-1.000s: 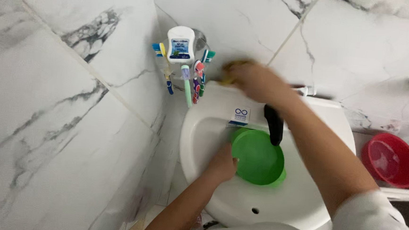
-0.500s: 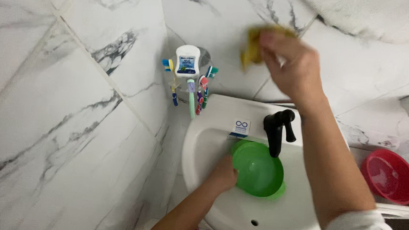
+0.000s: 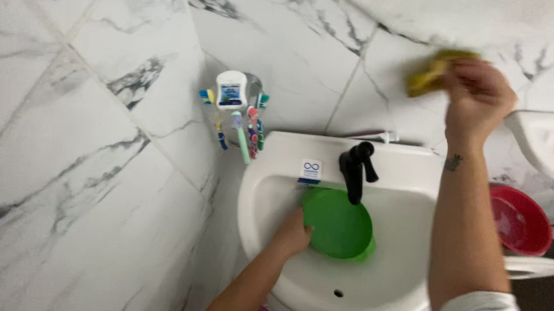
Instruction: The person scrubs a green plastic bowl with a yellow sponge under running water in a bathroom sink, then scrubs the inside of a toilet bowl with a purple toilet brush.
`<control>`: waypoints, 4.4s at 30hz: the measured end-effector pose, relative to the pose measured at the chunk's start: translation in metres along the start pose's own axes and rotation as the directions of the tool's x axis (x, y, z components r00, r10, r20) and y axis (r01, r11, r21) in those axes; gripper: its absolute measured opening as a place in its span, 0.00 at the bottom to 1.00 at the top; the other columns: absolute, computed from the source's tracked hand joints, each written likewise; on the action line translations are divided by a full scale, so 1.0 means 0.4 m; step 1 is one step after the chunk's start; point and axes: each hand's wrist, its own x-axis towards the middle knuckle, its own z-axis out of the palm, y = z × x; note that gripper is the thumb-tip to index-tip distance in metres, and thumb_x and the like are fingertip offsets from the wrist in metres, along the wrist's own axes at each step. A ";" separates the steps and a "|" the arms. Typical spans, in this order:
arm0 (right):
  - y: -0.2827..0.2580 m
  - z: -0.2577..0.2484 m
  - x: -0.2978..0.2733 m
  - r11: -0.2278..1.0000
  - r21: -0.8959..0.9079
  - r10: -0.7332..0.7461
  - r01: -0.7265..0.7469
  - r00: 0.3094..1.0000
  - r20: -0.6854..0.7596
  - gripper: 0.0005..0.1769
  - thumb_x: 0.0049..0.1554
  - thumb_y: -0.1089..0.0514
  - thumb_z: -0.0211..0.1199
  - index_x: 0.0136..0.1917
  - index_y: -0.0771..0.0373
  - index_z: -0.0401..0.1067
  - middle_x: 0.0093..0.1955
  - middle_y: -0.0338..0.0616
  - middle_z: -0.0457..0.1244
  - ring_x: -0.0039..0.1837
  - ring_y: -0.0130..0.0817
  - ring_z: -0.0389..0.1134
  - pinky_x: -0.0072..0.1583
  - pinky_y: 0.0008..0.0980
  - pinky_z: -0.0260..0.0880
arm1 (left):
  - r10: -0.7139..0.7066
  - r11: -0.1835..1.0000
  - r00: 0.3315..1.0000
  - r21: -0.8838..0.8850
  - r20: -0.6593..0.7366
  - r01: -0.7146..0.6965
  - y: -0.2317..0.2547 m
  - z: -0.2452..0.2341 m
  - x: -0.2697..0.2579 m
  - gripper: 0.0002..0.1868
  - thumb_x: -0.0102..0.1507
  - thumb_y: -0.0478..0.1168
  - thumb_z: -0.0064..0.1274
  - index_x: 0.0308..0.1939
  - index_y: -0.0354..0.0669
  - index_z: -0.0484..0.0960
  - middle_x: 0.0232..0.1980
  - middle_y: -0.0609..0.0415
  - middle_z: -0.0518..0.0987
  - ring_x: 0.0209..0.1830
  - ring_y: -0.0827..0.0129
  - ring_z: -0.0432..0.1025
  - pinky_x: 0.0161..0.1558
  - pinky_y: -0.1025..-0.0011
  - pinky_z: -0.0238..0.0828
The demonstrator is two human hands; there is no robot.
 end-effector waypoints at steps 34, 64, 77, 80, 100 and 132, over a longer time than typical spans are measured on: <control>-0.132 -0.041 -0.603 0.623 -0.179 0.774 -0.761 0.566 0.285 0.27 0.57 0.60 0.69 0.65 0.68 0.62 0.57 0.55 0.67 0.52 0.41 0.73 0.48 0.34 0.78 | 0.013 0.999 0.990 -0.040 -0.144 -0.019 -0.037 0.003 -0.096 0.29 0.61 0.33 0.46 0.67 0.38 0.64 0.57 0.34 0.77 0.55 0.41 0.74 0.57 0.51 0.71; 0.195 0.052 -0.717 0.524 -0.826 0.821 -0.208 0.383 0.424 0.18 0.64 0.55 0.56 0.63 0.67 0.70 0.53 0.57 0.69 0.52 0.48 0.73 0.53 0.46 0.74 | -0.225 0.970 0.969 -0.116 -0.103 0.213 0.078 -0.213 -0.257 0.28 0.64 0.33 0.41 0.69 0.34 0.57 0.54 0.36 0.78 0.42 0.52 0.83 0.40 0.62 0.86; 0.133 0.085 -0.649 0.663 -0.722 0.704 -0.197 0.489 0.514 0.14 0.59 0.55 0.65 0.57 0.57 0.80 0.58 0.49 0.70 0.55 0.40 0.71 0.58 0.40 0.72 | -0.106 0.991 0.986 -0.097 -0.126 0.094 0.039 -0.210 -0.264 0.28 0.63 0.34 0.43 0.67 0.34 0.60 0.54 0.35 0.79 0.45 0.52 0.82 0.45 0.57 0.81; 0.082 -0.055 -0.578 0.521 -0.760 0.811 -0.388 0.503 0.299 0.09 0.63 0.58 0.65 0.55 0.61 0.81 0.51 0.47 0.74 0.47 0.37 0.76 0.53 0.34 0.77 | -0.114 0.993 0.983 -0.025 -0.143 0.112 0.021 -0.194 -0.247 0.28 0.64 0.34 0.45 0.68 0.33 0.60 0.54 0.34 0.78 0.44 0.50 0.81 0.46 0.56 0.79; -0.022 0.146 -0.554 0.782 -0.322 0.472 -0.534 0.168 0.865 0.29 0.63 0.50 0.54 0.75 0.57 0.65 0.69 0.41 0.64 0.68 0.37 0.65 0.70 0.36 0.60 | 0.054 0.998 0.998 -0.035 -0.043 -0.056 -0.027 0.050 -0.072 0.23 0.60 0.31 0.48 0.60 0.30 0.66 0.56 0.30 0.75 0.57 0.40 0.72 0.60 0.52 0.69; 0.049 0.115 -0.567 0.866 -0.498 0.490 0.045 0.119 0.863 0.29 0.65 0.43 0.49 0.74 0.55 0.63 0.71 0.54 0.61 0.68 0.55 0.63 0.69 0.47 0.61 | -0.068 0.960 0.997 0.273 0.037 0.055 0.025 -0.002 0.001 0.31 0.60 0.42 0.62 0.60 0.32 0.66 0.59 0.33 0.75 0.58 0.42 0.72 0.59 0.51 0.69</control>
